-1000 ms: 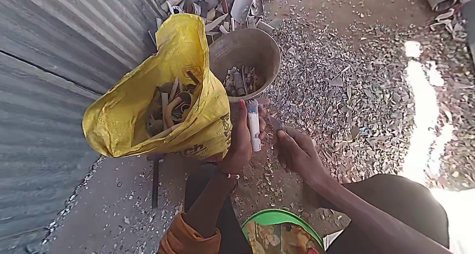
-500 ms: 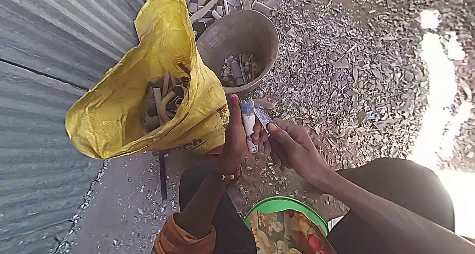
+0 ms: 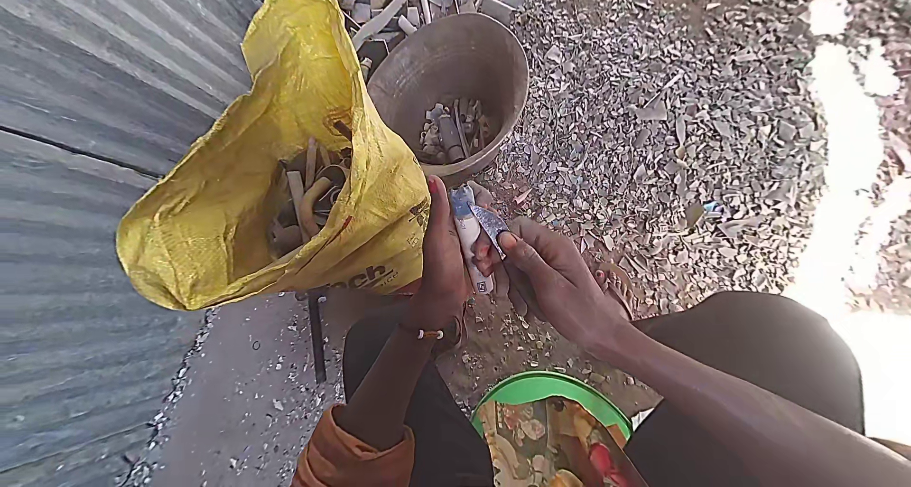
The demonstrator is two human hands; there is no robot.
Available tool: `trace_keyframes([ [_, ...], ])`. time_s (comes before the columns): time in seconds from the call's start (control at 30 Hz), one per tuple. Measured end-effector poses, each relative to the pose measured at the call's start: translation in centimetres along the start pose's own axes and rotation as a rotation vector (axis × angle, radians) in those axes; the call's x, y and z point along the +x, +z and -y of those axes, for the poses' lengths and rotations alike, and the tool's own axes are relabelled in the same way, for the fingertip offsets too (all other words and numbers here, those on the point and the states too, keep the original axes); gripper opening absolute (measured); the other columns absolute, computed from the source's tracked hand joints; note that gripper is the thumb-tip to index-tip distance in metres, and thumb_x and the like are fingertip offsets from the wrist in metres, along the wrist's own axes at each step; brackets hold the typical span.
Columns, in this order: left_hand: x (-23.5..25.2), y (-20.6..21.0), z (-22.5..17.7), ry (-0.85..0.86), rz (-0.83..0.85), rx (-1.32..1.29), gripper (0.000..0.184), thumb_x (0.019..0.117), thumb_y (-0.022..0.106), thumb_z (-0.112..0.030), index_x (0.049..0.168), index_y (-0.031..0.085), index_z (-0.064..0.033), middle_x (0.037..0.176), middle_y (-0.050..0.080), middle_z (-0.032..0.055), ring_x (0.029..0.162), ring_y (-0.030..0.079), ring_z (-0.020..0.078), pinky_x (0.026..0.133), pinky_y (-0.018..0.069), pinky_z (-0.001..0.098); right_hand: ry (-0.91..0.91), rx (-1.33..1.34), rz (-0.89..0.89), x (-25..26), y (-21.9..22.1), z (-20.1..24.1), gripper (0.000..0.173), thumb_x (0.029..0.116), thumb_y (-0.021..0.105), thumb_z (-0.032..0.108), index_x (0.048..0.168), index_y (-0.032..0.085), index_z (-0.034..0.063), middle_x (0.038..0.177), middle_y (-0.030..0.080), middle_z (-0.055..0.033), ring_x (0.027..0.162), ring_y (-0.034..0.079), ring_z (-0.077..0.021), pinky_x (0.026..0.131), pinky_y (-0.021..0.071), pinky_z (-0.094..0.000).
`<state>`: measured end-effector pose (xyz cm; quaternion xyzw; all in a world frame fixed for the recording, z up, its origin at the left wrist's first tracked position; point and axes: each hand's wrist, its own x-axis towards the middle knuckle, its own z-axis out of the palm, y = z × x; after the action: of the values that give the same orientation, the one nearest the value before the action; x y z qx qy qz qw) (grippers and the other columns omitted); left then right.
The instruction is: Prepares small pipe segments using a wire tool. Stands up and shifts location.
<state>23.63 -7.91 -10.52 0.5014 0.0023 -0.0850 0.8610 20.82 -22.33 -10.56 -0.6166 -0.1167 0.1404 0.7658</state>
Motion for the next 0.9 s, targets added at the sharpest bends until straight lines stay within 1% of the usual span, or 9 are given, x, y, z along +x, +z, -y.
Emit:
trace_keyframes([
  [0.07, 0.09, 0.11, 0.05, -0.035, -0.078, 0.008, 0.073, 0.1049, 0.007, -0.062, 0.086, 0.059, -0.0148, 0.061, 0.053, -0.0027, 0.047, 0.052, 0.0052, 0.045, 0.0478, 0.0186, 0.055, -0.016, -0.023, -0.16, 0.03, 0.00, 0.024, 0.1114, 0.038, 0.020, 0.099, 0.055, 0.0094, 0.066, 0.060, 0.0022, 0.046, 0.053, -0.0029, 0.043, 0.0451, -0.0161],
  [0.13, 0.22, 0.08, 0.19, -0.057, -0.135, 0.027, 0.071, 0.1051, 0.008, -0.062, 0.084, 0.059, -0.0166, 0.066, 0.055, -0.0026, 0.055, 0.056, 0.0060, 0.050, 0.0501, 0.0198, 0.093, -0.010, -0.024, -0.24, -0.01, -0.15, 0.024, 0.1116, 0.036, 0.020, 0.100, 0.054, 0.0090, 0.066, 0.060, 0.0011, 0.045, 0.053, -0.0032, 0.042, 0.0454, -0.0163],
  [0.23, 0.32, 0.14, 0.25, -0.078, -0.162, 0.017, 0.067, 0.1043, 0.014, -0.066, 0.078, 0.054, -0.0190, 0.061, 0.048, -0.0045, 0.048, 0.050, 0.0057, 0.044, 0.0465, 0.0194, 0.085, 0.008, -0.012, -0.37, 0.04, -0.40, 0.025, 0.1119, 0.036, 0.019, 0.100, 0.055, 0.0077, 0.069, 0.063, -0.0006, 0.044, 0.054, -0.0045, 0.041, 0.0468, -0.0167],
  [0.4, 0.29, -0.04, 0.36, -0.071, -0.189, 0.037, 0.067, 0.1037, 0.015, -0.067, 0.080, 0.054, -0.0178, 0.059, 0.048, -0.0034, 0.045, 0.050, 0.0061, 0.041, 0.0471, 0.0203, 0.064, 0.015, -0.014, -0.50, 0.27, -0.36, 0.025, 0.1115, 0.037, 0.018, 0.098, 0.055, 0.0074, 0.068, 0.064, -0.0018, 0.044, 0.057, -0.0063, 0.041, 0.0486, -0.0180],
  [0.53, 0.09, 0.23, 0.20, -0.061, -0.217, 0.043, 0.068, 0.1046, 0.014, -0.065, 0.078, 0.055, -0.0173, 0.058, 0.050, -0.0036, 0.045, 0.052, 0.0058, 0.042, 0.0475, 0.0196, 0.044, 0.004, 0.001, -0.54, 0.38, -0.50, 0.025, 0.1111, 0.037, 0.017, 0.097, 0.055, 0.0074, 0.068, 0.065, -0.0013, 0.044, 0.056, -0.0056, 0.041, 0.0483, -0.0175],
  [0.67, 0.05, -0.17, 0.22, -0.069, -0.168, 0.054, 0.071, 0.1047, 0.013, -0.065, 0.077, 0.056, -0.0156, 0.056, 0.053, -0.0025, 0.045, 0.055, 0.0063, 0.043, 0.0492, 0.0205, 0.034, -0.004, 0.004, -0.68, 0.48, -0.62, 0.025, 0.1111, 0.037, 0.016, 0.097, 0.055, 0.0073, 0.067, 0.064, -0.0005, 0.044, 0.055, -0.0045, 0.040, 0.0470, -0.0169],
  [0.8, -0.01, -0.21, 0.50, -0.086, -0.179, 0.098, 0.067, 0.1062, 0.019, -0.063, 0.076, 0.057, -0.0173, 0.058, 0.054, -0.0035, 0.047, 0.055, 0.0045, 0.044, 0.0485, 0.0188, 0.023, -0.016, 0.000, -0.72, 0.58, -0.72, 0.025, 0.1112, 0.038, 0.018, 0.097, 0.055, 0.0077, 0.066, 0.064, -0.0001, 0.045, 0.056, -0.0046, 0.041, 0.0471, -0.0169],
  [0.87, -0.02, -0.26, 0.71, -0.103, -0.145, 0.110, 0.065, 0.1053, 0.019, -0.064, 0.075, 0.055, -0.0193, 0.060, 0.051, -0.0048, 0.051, 0.054, 0.0034, 0.047, 0.0478, 0.0181, 0.010, -0.031, -0.010, -0.75, 0.58, -0.58, 0.024, 0.1109, 0.038, 0.019, 0.095, 0.054, 0.0092, 0.065, 0.063, 0.0006, 0.044, 0.055, -0.0048, 0.041, 0.0467, -0.0172],
  [0.9, 0.01, -0.19, 0.80, -0.112, -0.149, 0.087, 0.066, 0.1048, 0.019, -0.065, 0.075, 0.056, -0.0189, 0.060, 0.053, -0.0045, 0.051, 0.055, 0.0037, 0.047, 0.0491, 0.0187, 0.010, -0.025, -0.015, -0.70, 0.53, -0.45, 0.024, 0.1106, 0.038, 0.019, 0.095, 0.054, 0.0093, 0.064, 0.062, 0.0003, 0.044, 0.055, -0.0052, 0.040, 0.0464, -0.0174],
])
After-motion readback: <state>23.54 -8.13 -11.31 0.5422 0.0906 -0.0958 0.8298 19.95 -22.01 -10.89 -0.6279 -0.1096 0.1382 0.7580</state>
